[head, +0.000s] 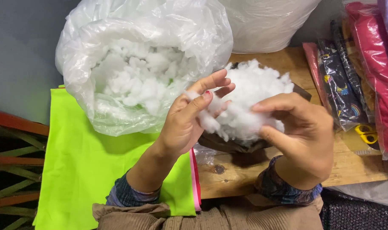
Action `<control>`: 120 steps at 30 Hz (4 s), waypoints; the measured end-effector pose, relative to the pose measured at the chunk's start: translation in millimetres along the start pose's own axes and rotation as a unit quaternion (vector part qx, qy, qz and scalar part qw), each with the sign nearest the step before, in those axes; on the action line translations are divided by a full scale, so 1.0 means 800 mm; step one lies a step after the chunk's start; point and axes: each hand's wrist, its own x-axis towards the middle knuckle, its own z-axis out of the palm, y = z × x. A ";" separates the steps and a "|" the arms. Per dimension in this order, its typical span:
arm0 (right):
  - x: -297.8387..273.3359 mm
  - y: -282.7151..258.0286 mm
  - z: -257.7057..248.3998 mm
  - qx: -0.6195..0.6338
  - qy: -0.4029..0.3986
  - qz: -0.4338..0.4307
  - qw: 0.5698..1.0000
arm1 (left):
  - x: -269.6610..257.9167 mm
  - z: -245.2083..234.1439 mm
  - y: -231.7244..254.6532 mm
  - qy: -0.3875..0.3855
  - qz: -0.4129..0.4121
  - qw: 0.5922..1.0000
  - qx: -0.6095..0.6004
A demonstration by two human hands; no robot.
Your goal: A person is stuffing a brown fabric pillowcase with synthetic fiberfill, pulling clumps from a large bag and pressing them into the case to ensure even distribution.
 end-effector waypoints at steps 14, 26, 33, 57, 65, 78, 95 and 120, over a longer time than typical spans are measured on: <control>0.036 -0.021 0.048 -0.159 -0.056 -0.032 0.985 | -0.008 0.008 0.004 -0.098 -0.027 0.995 -0.022; 0.036 -0.022 0.037 -0.199 0.058 -0.059 0.977 | -0.002 0.002 -0.006 0.010 0.007 0.993 0.118; 0.024 -0.014 0.019 -0.038 0.043 -0.021 0.998 | 0.001 -0.005 -0.002 0.039 0.036 0.990 0.133; 0.031 -0.026 0.001 -0.217 -0.107 -0.012 0.970 | -0.014 0.019 0.028 -0.126 0.310 0.785 0.521; 0.029 -0.024 0.004 -0.198 -0.124 -0.041 0.971 | -0.020 0.020 0.024 -0.114 0.274 0.839 0.456; -0.028 -0.034 -0.039 -0.243 0.105 -0.045 0.963 | -0.028 0.007 0.025 0.034 0.281 0.902 0.325; 0.001 0.097 0.052 -0.498 0.028 0.001 0.867 | 0.061 -0.042 -0.134 0.002 0.136 0.611 0.779; -0.045 0.116 0.034 -0.456 0.024 0.111 0.883 | 0.003 -0.014 -0.109 0.013 0.146 0.519 0.842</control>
